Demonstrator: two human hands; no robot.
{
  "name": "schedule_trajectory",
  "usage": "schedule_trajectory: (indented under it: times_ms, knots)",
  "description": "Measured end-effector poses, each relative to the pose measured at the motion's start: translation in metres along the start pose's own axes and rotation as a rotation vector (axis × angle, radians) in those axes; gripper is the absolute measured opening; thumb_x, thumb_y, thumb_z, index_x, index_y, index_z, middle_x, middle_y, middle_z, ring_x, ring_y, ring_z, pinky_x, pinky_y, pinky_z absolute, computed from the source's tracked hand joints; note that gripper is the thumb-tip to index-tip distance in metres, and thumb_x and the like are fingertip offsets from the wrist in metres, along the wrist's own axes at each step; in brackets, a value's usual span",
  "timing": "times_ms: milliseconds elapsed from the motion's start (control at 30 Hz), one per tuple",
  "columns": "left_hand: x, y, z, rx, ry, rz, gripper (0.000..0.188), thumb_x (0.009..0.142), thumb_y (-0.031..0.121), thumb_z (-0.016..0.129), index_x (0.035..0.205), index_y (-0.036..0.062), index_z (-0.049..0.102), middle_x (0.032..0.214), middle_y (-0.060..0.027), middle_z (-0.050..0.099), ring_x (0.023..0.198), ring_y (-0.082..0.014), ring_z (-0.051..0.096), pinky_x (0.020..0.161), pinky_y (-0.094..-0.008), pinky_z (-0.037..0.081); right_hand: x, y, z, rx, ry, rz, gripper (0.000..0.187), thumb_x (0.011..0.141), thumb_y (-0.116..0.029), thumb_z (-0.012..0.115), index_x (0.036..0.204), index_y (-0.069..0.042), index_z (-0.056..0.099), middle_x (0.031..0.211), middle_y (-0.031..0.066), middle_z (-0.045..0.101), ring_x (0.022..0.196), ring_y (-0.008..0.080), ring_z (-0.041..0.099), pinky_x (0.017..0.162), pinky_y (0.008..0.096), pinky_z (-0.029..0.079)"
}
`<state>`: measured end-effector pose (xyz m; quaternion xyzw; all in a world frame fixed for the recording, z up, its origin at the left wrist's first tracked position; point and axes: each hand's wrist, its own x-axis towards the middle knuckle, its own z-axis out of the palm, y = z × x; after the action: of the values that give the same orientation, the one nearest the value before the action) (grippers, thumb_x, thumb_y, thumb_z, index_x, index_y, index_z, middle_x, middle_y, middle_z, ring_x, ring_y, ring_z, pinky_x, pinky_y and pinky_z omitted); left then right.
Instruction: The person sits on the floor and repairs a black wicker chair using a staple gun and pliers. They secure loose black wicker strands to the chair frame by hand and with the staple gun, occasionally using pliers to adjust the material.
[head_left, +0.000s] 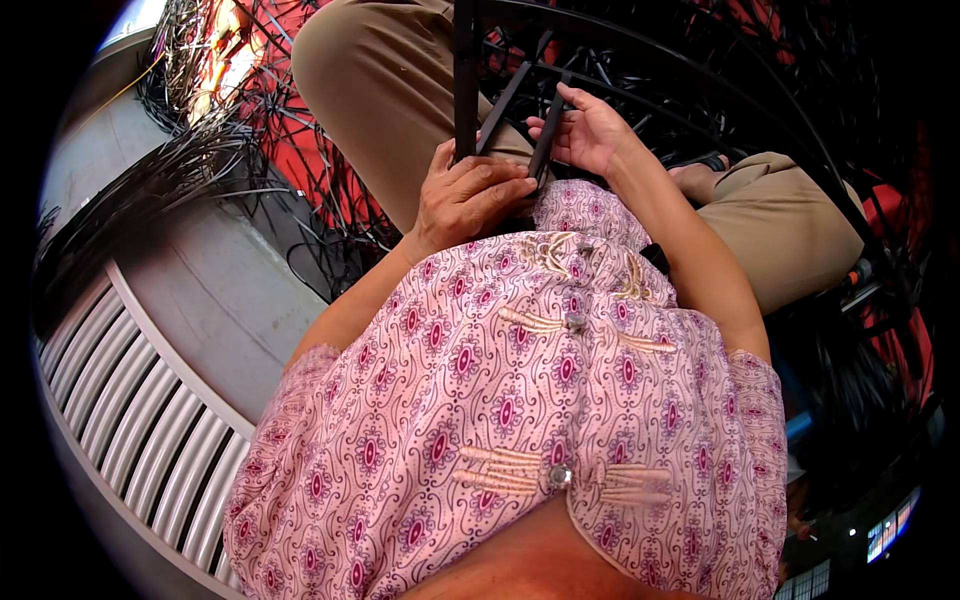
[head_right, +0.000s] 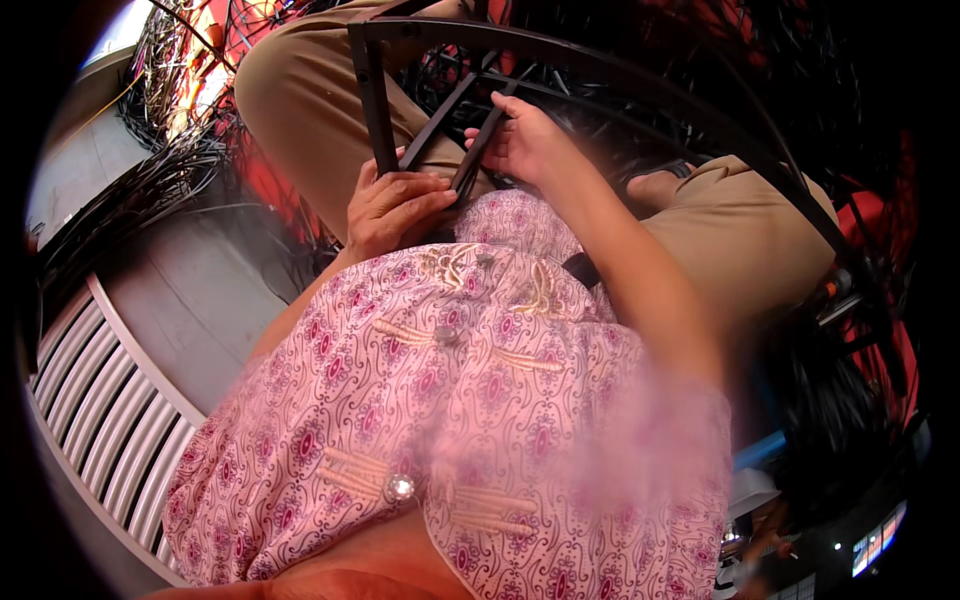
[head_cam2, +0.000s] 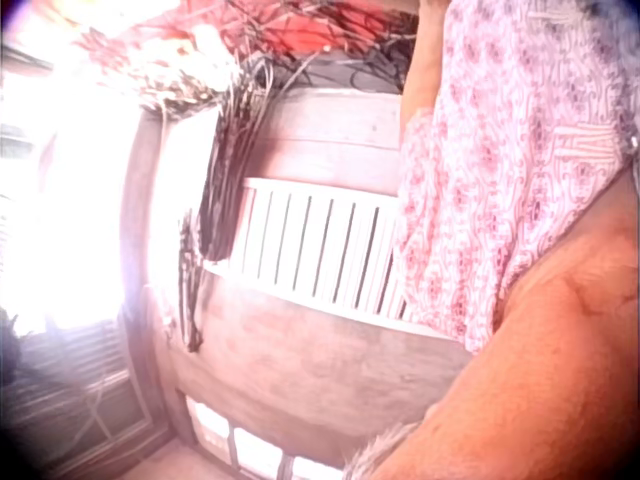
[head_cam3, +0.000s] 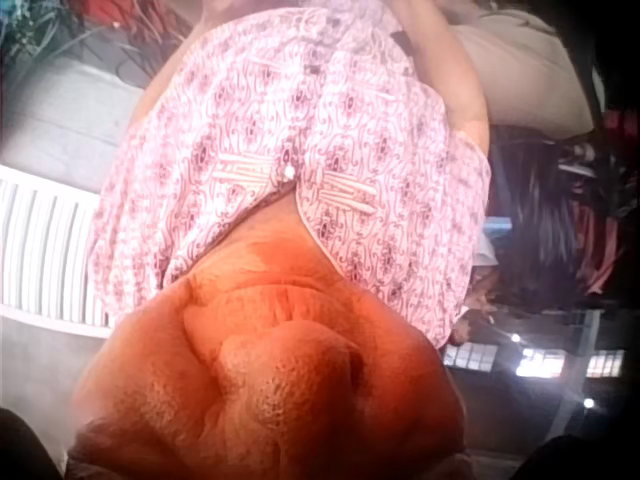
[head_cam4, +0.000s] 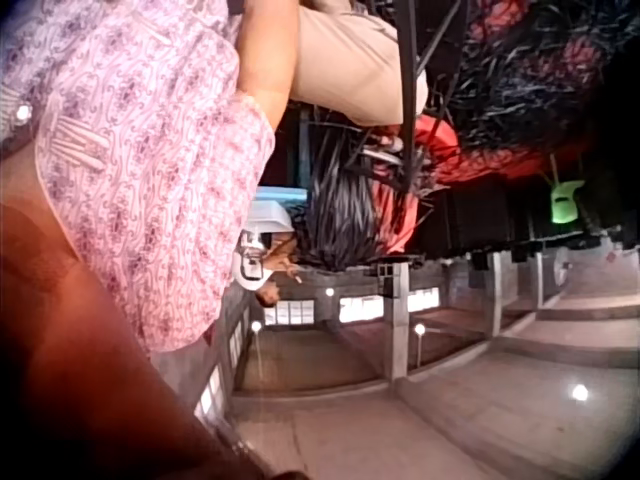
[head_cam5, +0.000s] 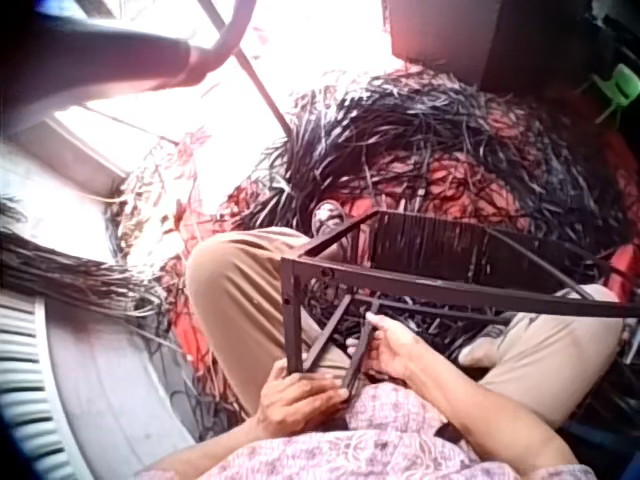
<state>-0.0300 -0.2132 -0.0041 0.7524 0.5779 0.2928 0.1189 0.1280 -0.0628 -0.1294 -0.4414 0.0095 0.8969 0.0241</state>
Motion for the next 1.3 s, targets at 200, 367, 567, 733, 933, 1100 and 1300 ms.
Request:
schedule_trajectory:
  times_ms: [200, 367, 567, 733, 933, 1100, 1300]
  knots:
    - [0.0, 0.003, 0.001, -0.018, 0.02, -0.005, 0.029, 0.07, 0.014, 0.079, 0.098, 0.0162, 0.076, 0.095, 0.0022, 0.072, 0.093, -0.0123, 0.068, 0.09, -0.0369, 0.043, 0.047, -0.014, -0.002, 0.444, -0.138, 0.061, 0.03, 0.099, -0.029, 0.053, 0.092, 0.0, 0.048, 0.079, 0.009, 0.058, 0.071, 0.0178, 0.058, 0.061, 0.029, 0.048]
    - [0.009, 0.002, 0.003, -0.051, 0.012, 0.029, 0.026, 0.073, 0.013, 0.076, 0.098, 0.0145, 0.076, 0.095, 0.0013, 0.072, 0.091, -0.013, 0.069, 0.091, -0.0378, 0.045, 0.055, -0.014, -0.008, 0.374, -0.087, -0.125, 0.026, 0.102, -0.02, 0.049, 0.082, -0.004, 0.047, 0.07, 0.0015, 0.049, 0.056, 0.0098, 0.047, 0.05, 0.0228, 0.042]
    - [0.03, -0.011, 0.022, -0.021, 0.04, 0.127, 0.022, 0.077, 0.013, 0.071, 0.099, 0.0142, 0.073, 0.098, 0.0014, 0.07, 0.092, -0.0138, 0.067, 0.089, -0.0401, 0.045, 0.063, -0.053, -0.012, 0.431, -0.075, -0.186, 0.025, 0.101, -0.021, 0.047, 0.082, -0.006, 0.046, 0.071, 0.0015, 0.048, 0.056, 0.0102, 0.045, 0.048, 0.0247, 0.038]
    - [0.036, -0.022, 0.031, 0.032, -0.05, 0.04, 0.024, 0.075, 0.015, 0.073, 0.099, 0.0127, 0.071, 0.097, 0.0008, 0.069, 0.094, -0.0163, 0.064, 0.093, -0.0417, 0.042, 0.074, -0.066, -0.02, 0.448, -0.187, -0.246, 0.034, 0.105, -0.03, 0.04, 0.098, 0.003, 0.047, 0.083, 0.0087, 0.051, 0.068, 0.0165, 0.049, 0.059, 0.0284, 0.045]
    - [0.031, -0.017, 0.027, 0.002, -0.108, -0.048, 0.025, 0.073, 0.011, 0.075, 0.097, 0.0116, 0.071, 0.096, 0.0009, 0.068, 0.092, -0.0164, 0.064, 0.09, -0.0399, 0.041, 0.036, -0.037, -0.012, 0.082, 0.087, -0.166, 0.048, 0.103, -0.042, 0.043, 0.108, 0.004, 0.057, 0.108, 0.0206, 0.063, 0.104, 0.0333, 0.063, 0.091, 0.0486, 0.054]
    - [0.038, -0.019, 0.028, -0.005, -0.068, -0.017, 0.027, 0.071, 0.01, 0.076, 0.097, 0.0117, 0.07, 0.095, 0.0008, 0.068, 0.091, -0.0159, 0.063, 0.088, -0.0387, 0.04, -0.019, -0.019, 0.003, -0.297, 0.043, -0.059, 0.054, 0.095, -0.053, 0.055, 0.11, -0.003, 0.063, 0.098, 0.012, 0.069, 0.092, 0.0241, 0.067, 0.084, 0.0369, 0.054]
    - [0.039, -0.018, 0.029, -0.004, -0.061, -0.027, 0.026, 0.071, 0.009, 0.076, 0.096, 0.0124, 0.069, 0.096, 0.0018, 0.068, 0.091, -0.0152, 0.063, 0.089, -0.0397, 0.04, -0.043, -0.013, 0.006, -0.335, -0.047, -0.048, 0.038, 0.089, -0.045, 0.067, 0.096, -0.008, 0.069, 0.086, 0.0024, 0.069, 0.075, 0.0128, 0.063, 0.071, 0.0264, 0.051]
